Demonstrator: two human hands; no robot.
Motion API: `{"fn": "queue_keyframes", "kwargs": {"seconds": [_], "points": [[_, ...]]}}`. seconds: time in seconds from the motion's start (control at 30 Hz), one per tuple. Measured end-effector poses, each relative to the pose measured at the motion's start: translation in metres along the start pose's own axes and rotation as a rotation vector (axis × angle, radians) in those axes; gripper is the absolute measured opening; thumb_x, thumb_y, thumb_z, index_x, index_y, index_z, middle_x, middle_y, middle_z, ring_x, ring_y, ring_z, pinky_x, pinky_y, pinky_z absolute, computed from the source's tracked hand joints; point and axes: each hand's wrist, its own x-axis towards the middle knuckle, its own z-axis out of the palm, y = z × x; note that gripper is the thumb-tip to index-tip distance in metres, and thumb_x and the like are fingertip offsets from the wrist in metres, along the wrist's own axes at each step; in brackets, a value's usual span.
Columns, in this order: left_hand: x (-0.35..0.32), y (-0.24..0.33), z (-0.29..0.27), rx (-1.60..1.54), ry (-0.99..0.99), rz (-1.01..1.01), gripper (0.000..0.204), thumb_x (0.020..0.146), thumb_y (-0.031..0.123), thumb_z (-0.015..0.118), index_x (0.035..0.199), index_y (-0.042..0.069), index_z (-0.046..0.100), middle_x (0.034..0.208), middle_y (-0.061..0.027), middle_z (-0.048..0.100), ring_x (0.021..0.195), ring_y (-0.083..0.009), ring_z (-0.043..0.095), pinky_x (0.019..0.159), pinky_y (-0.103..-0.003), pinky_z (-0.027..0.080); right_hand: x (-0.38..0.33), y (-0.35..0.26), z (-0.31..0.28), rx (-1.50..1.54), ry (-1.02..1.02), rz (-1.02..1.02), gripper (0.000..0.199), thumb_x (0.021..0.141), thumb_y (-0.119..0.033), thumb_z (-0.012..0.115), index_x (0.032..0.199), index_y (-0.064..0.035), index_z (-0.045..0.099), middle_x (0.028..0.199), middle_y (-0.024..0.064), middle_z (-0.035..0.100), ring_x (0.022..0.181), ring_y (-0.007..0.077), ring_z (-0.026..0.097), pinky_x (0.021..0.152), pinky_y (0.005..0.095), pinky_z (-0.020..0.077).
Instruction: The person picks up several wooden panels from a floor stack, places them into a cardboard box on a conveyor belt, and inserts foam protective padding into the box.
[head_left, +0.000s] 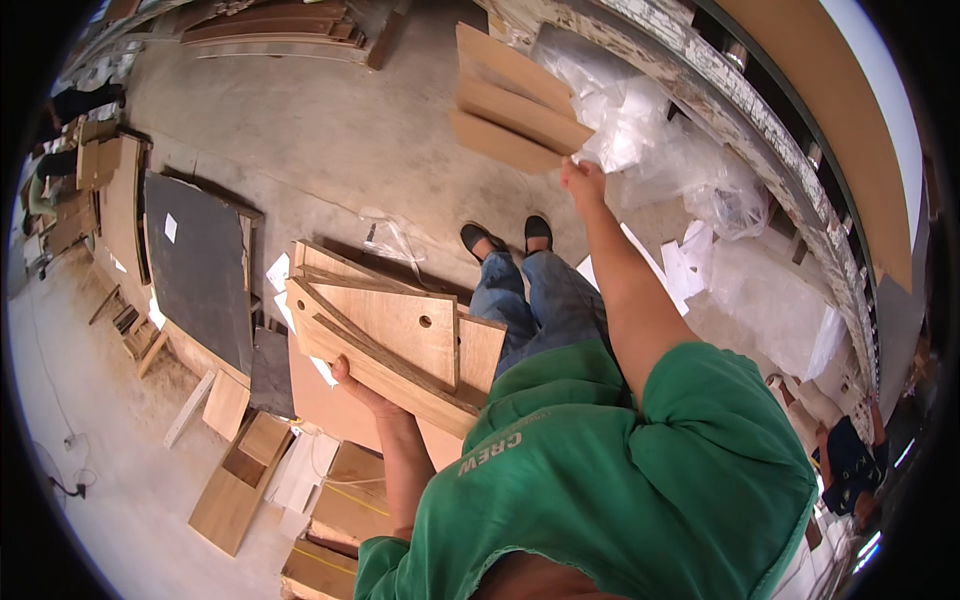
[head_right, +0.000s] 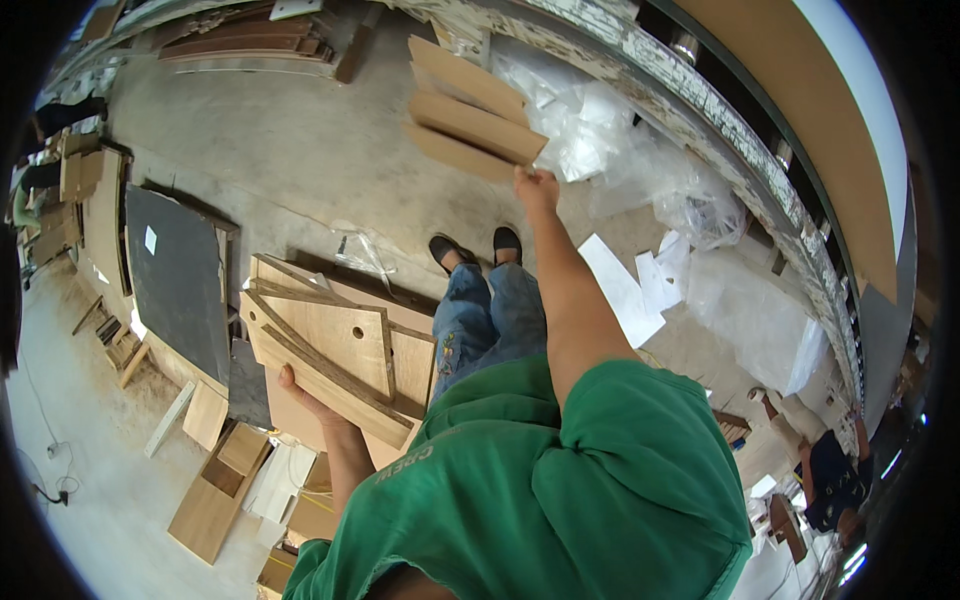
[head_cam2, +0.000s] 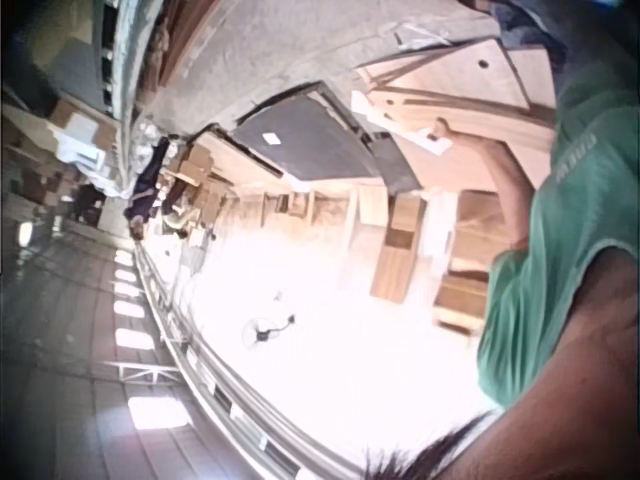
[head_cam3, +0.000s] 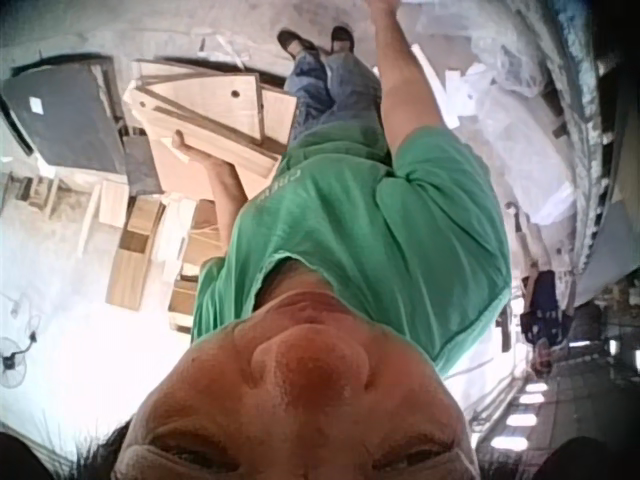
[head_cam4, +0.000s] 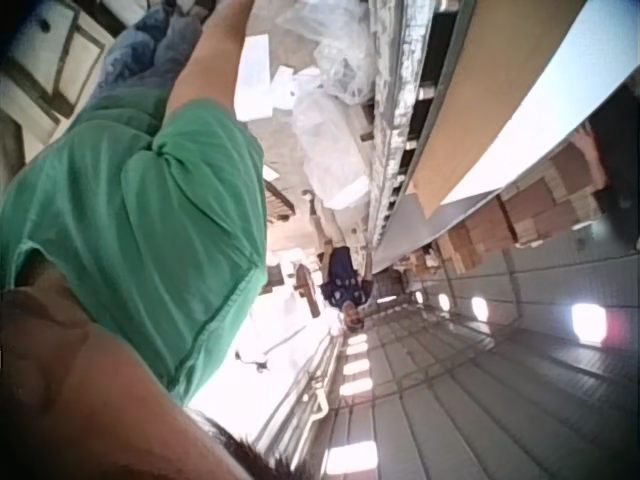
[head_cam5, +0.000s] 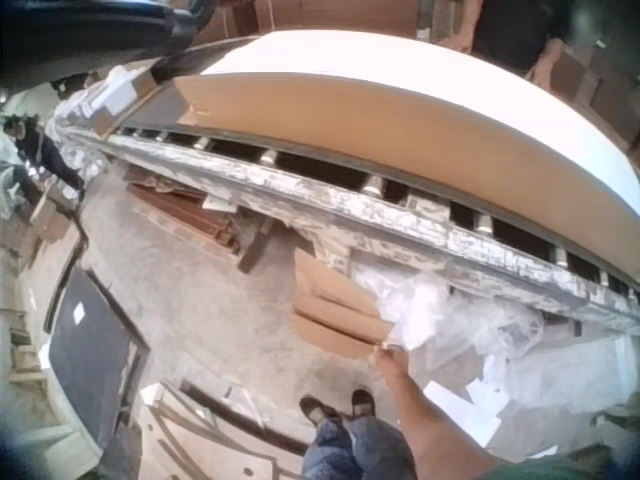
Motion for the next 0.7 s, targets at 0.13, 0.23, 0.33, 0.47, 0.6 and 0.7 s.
{"fn": "queue_keyframes", "kwargs": {"seconds": [0.13, 0.23, 0.33, 0.47, 0.6, 0.7], "points": [[-0.009, 0.006, -0.003, -0.018, 0.171, 0.026, 0.078, 0.073, 0.054, 0.055, 0.134, 0.008, 0.037, 0.126, -0.0131, 0.047, 0.114, -0.0324, 0.044, 0.098, -0.043, 0.036, -0.048, 0.015, 0.01, -0.58, 0.122, -0.713, 0.034, 0.083, -0.024, 0.06, 0.109, -0.0036, 0.055, 0.099, 0.0203, 0.059, 0.095, 0.0377, 0.055, 0.082, 0.0456, 0.0441], [-0.012, 0.016, -0.015, -0.141, 0.073, 0.006, 0.074, 0.072, 0.051, 0.056, 0.131, 0.009, 0.041, 0.125, -0.0129, 0.048, 0.113, -0.0318, 0.045, 0.098, -0.043, 0.036, -0.084, 0.014, 0.02, -0.937, 0.06, -0.925, 0.046, 0.086, -0.036, 0.056, 0.119, -0.0038, 0.051, 0.114, 0.0223, 0.054, 0.105, 0.0394, 0.05, 0.09, 0.0476, 0.0403], [-0.017, 0.033, -0.035, -0.22, 0.049, 0.064, 0.07, 0.073, 0.051, 0.056, 0.126, 0.007, 0.046, 0.116, -0.0119, 0.054, 0.105, -0.0299, 0.052, 0.092, -0.043, 0.042, -0.086, -0.018, 0.037, -1.374, -0.29, -0.481, 0.048, 0.083, -0.036, 0.056, 0.12, -0.0052, 0.053, 0.106, 0.0183, 0.062, 0.096, 0.0353, 0.06, 0.081, 0.0464, 0.0486], [-0.004, 0.058, -0.068, -0.252, 0.069, 0.198, 0.071, 0.071, 0.05, 0.057, 0.126, 0.006, 0.046, 0.116, -0.0138, 0.055, 0.103, -0.0309, 0.053, 0.088, -0.043, 0.045, -0.071, -0.024, 0.061, -1.623, -0.437, -0.557, 0.026, 0.083, -0.022, 0.052, 0.096, -0.0076, 0.069, 0.099, 0.0167, 0.066, 0.095, 0.0319, 0.063, 0.08, 0.0424, 0.0506], [0.029, 0.091, -0.083, -0.376, 0.116, 0.26, 0.071, 0.071, 0.048, 0.058, 0.126, 0.005, 0.045, 0.116, -0.015, 0.054, 0.103, -0.0317, 0.053, 0.087, -0.043, 0.046, -0.055, -0.03, 0.122, -1.852, -0.912, -0.798, 0.026, 0.077, -0.019, 0.053, 0.088, -0.0021, 0.07, 0.094, 0.0185, 0.066, 0.089, 0.0325, 0.064, 0.076, 0.0418, 0.0512], [0.053, 0.132, -0.085, -0.482, 0.196, 0.264, 0.075, 0.068, 0.046, 0.06, 0.129, 0.006, 0.042, 0.119, -0.0147, 0.052, 0.106, -0.0325, 0.051, 0.09, -0.044, 0.044, -0.13, -0.132, 0.206, -1.767, -0.896, -0.569, 0.027, 0.073, -0.02, 0.054, 0.082, 0.0002, 0.069, 0.085, 0.0211, 0.066, 0.08, 0.0341, 0.065, 0.069, 0.042, 0.0513]]}}
